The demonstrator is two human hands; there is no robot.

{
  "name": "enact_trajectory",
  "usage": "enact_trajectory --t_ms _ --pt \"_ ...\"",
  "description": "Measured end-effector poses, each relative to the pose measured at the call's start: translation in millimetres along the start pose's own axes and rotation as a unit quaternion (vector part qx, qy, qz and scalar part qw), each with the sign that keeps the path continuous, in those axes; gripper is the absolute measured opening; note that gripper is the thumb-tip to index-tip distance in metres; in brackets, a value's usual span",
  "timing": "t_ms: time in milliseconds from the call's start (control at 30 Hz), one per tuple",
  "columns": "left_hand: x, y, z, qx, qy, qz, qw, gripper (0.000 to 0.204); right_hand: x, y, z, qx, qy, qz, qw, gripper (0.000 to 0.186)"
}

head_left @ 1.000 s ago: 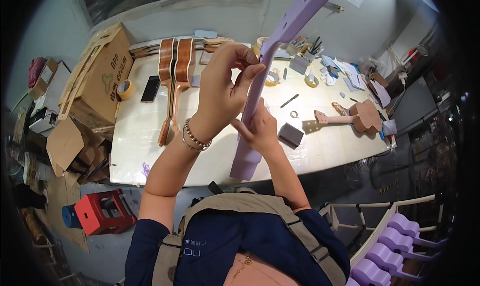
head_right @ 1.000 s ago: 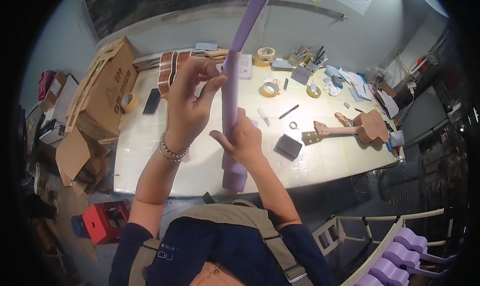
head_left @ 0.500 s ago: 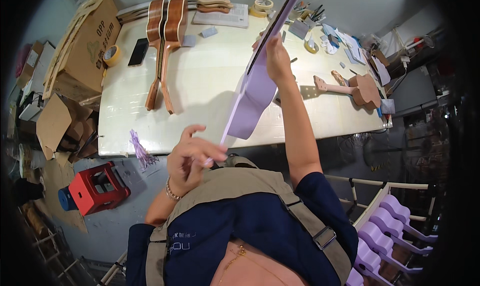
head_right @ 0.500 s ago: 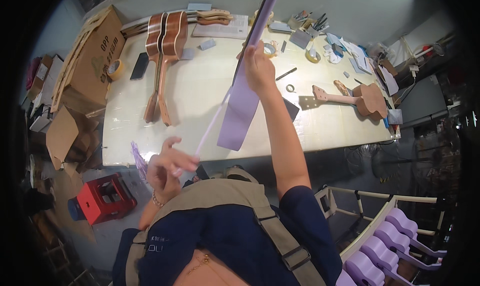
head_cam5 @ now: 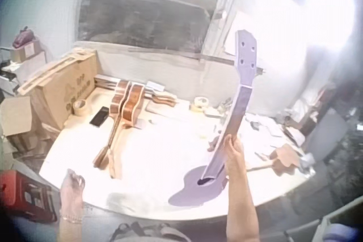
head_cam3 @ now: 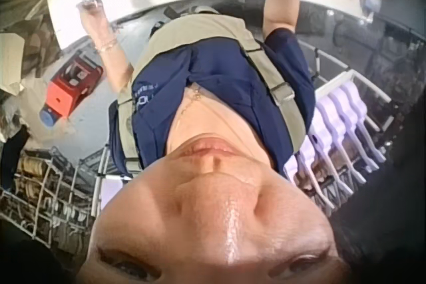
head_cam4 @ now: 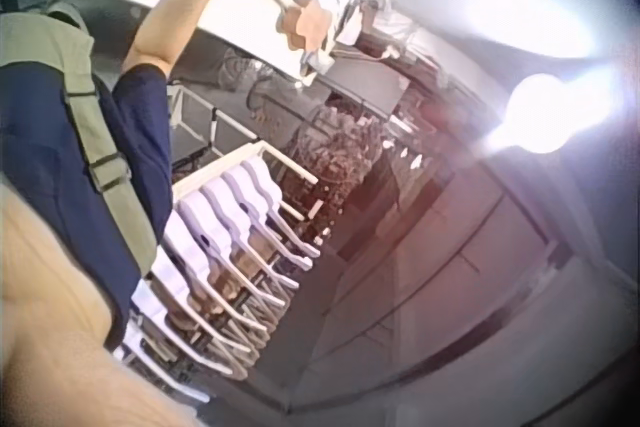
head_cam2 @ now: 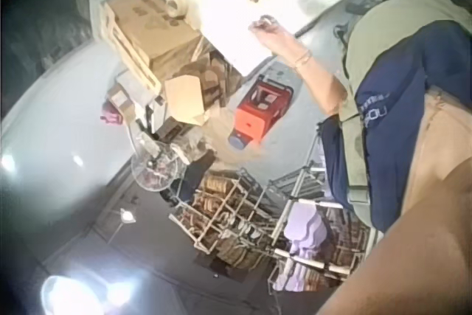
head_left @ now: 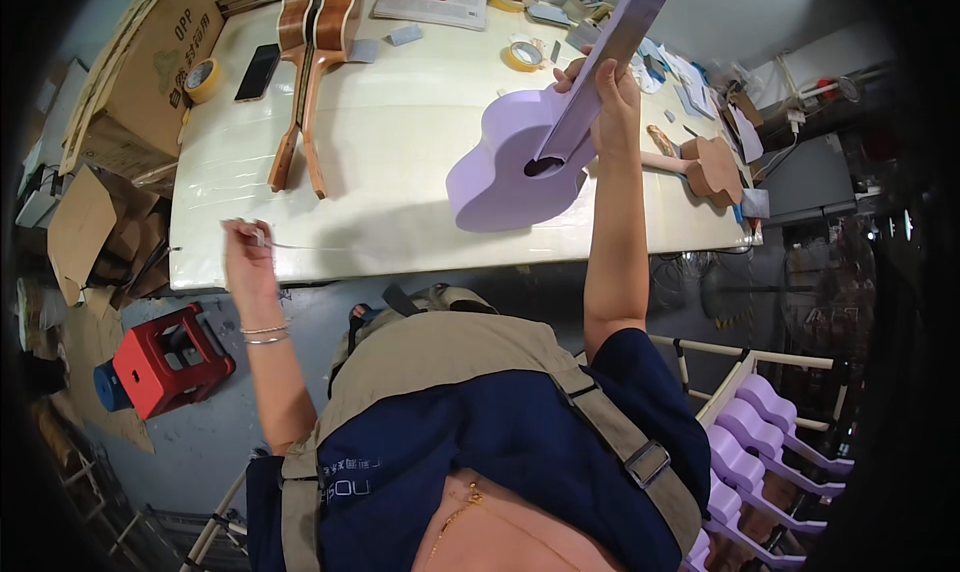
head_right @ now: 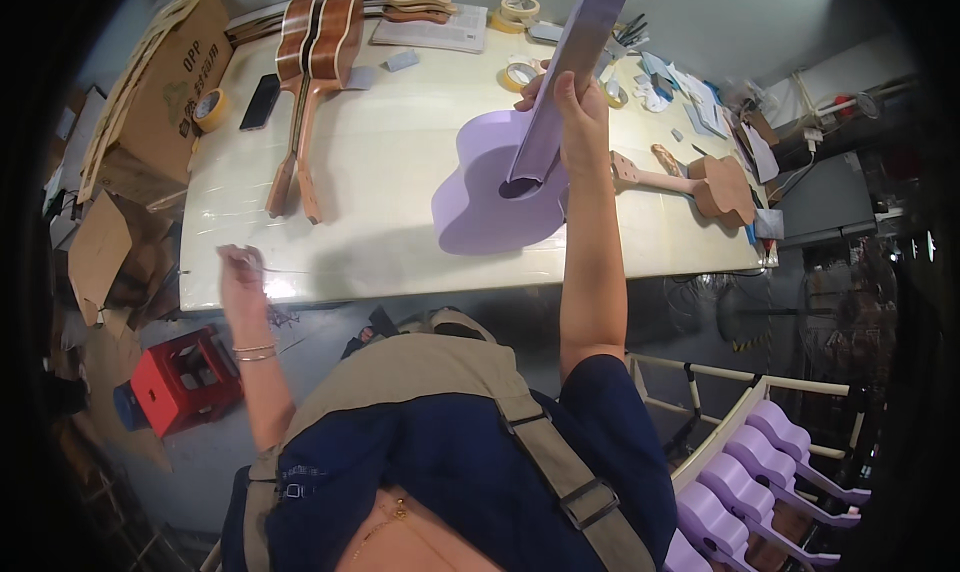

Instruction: The person sands the edges of a purple guitar body using a sanding block. They repeatedly pick up guitar bodies from a rack, sand the edges, and return them to the rack.

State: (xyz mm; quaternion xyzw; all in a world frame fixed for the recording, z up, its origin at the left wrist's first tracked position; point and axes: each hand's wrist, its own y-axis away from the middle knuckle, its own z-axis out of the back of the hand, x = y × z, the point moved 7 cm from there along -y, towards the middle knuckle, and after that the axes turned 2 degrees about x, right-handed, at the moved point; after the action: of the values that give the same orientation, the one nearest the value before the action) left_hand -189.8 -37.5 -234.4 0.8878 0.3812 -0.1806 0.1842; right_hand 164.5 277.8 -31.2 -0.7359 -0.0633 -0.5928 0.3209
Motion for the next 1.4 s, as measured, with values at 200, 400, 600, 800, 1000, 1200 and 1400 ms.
enact_trajectory --t_ms 200,400,600,800,1000,1200,1400 --pt "-109 33 -107 0.109 -0.431 -0.170 0.880 0.031 1 13 -15 -0.041 -0.044 0.028 0.998 0.039" --pt "-120 58 -95 0.104 -0.742 0.075 0.658 0.005 16 35 -21 -0.044 -0.024 0.020 0.999 0.046" --pt "-87 -13 37 0.178 -0.846 -0.092 0.493 0.019 16 34 -56 -0.019 0.002 0.003 1.000 0.050" --pt "-70 -78 137 -0.051 -0.838 0.003 0.544 0.027 9 35 -65 -0.013 0.022 -0.004 1.000 0.043" --pt "-78 -71 68 -0.153 -0.926 -0.100 0.332 0.064 14 42 -77 -0.020 0.017 0.007 1.000 0.039" --pt "-21 20 -254 0.270 -0.597 -0.410 0.635 0.011 25 56 -104 -0.079 0.110 0.005 0.991 0.022" --pt "15 80 -383 0.456 -0.354 -0.410 0.706 0.018 27 71 -118 -0.095 0.149 0.003 0.984 0.027"
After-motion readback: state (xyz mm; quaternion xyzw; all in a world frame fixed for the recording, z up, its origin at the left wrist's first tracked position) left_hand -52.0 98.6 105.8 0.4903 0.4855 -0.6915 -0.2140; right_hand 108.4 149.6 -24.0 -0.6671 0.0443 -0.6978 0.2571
